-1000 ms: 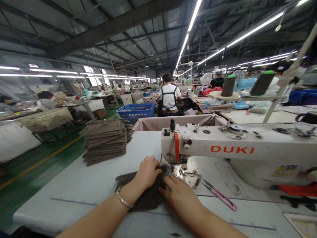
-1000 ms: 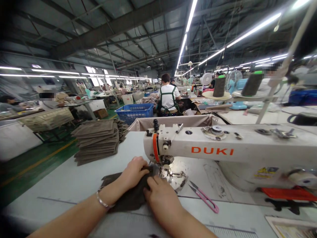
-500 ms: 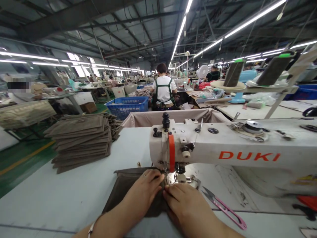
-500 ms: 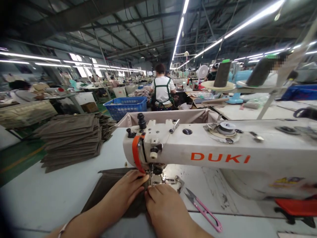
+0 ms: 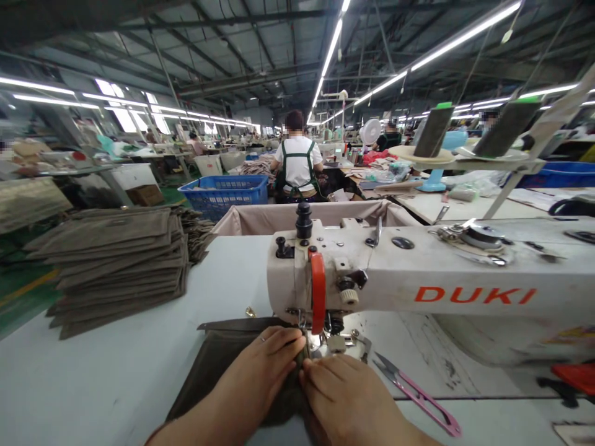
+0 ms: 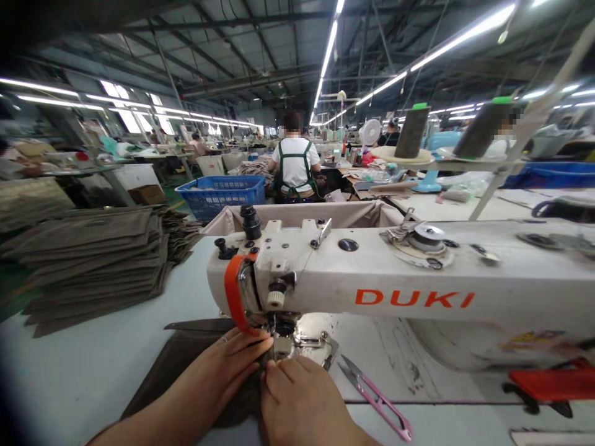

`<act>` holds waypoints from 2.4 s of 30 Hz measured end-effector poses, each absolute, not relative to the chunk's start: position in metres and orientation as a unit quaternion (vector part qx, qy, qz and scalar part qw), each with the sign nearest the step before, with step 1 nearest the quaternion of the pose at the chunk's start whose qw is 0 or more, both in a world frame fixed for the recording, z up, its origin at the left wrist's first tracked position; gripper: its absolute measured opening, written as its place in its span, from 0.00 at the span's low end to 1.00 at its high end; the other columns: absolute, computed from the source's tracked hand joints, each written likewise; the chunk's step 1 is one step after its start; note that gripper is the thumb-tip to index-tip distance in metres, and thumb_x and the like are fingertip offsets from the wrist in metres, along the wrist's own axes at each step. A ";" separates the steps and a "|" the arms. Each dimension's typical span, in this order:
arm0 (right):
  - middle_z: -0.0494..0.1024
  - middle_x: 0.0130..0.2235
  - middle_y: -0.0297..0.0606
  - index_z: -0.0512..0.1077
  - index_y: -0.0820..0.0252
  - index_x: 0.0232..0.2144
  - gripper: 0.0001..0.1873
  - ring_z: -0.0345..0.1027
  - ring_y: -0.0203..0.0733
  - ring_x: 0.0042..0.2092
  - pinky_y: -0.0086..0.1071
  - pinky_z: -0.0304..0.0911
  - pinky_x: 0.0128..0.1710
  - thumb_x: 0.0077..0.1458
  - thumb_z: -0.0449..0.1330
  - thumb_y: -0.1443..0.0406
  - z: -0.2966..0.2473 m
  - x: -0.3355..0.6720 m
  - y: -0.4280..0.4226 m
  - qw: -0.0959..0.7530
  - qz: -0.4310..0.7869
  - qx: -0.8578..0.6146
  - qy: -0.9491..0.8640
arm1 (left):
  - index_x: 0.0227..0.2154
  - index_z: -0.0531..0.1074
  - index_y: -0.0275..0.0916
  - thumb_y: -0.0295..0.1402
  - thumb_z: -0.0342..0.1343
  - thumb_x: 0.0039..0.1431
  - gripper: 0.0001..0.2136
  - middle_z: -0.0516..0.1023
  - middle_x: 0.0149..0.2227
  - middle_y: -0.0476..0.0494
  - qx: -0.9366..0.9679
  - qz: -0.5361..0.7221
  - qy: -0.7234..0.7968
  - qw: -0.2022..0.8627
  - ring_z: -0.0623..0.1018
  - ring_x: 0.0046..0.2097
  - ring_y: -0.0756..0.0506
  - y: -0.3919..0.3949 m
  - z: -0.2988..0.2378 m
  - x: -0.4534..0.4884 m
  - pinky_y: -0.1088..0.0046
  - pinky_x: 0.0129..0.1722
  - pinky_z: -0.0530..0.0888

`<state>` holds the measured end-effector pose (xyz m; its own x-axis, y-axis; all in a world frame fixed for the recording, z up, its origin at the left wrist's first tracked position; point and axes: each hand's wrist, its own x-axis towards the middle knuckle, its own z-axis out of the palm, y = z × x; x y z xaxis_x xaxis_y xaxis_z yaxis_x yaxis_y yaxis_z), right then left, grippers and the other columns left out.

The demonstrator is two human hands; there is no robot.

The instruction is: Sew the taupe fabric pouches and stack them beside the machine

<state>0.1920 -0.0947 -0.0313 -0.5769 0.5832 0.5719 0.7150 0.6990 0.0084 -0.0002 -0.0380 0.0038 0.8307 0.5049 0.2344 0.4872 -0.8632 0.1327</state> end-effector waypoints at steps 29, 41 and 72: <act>0.79 0.48 0.38 0.74 0.58 0.46 0.15 0.73 0.44 0.48 0.37 0.67 0.48 0.56 0.57 0.69 -0.008 0.205 -0.095 0.206 0.033 -0.379 -0.902 | 0.54 0.69 0.40 0.23 0.56 0.61 0.18 0.74 0.55 0.42 0.933 0.168 0.287 0.139 0.72 0.57 0.42 -0.034 0.000 -0.012 0.59 0.59 0.71; 0.75 0.37 0.41 0.71 0.60 0.36 0.08 0.71 0.50 0.38 0.44 0.70 0.37 0.52 0.64 0.70 -0.002 0.237 -0.076 0.195 0.056 -0.602 -0.772 | 0.49 0.73 0.33 0.21 0.53 0.53 0.19 0.76 0.53 0.40 0.950 0.150 0.263 0.080 0.74 0.55 0.42 -0.063 0.018 -0.003 0.63 0.60 0.70; 0.80 0.41 0.39 0.74 0.61 0.43 0.10 0.73 0.45 0.46 0.35 0.71 0.46 0.58 0.58 0.68 -0.028 0.208 -0.096 0.247 0.015 -0.347 -0.905 | 0.55 0.63 0.31 0.17 0.51 0.57 0.22 0.73 0.52 0.36 0.969 0.125 0.215 0.001 0.72 0.55 0.39 -0.043 0.002 -0.001 0.58 0.60 0.70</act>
<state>0.2075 -0.0960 -0.0277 -0.6369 0.6354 0.4366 0.6208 0.7585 -0.1983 -0.0006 -0.0425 0.0016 0.8762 0.4166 0.2423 0.4163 -0.9075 0.0551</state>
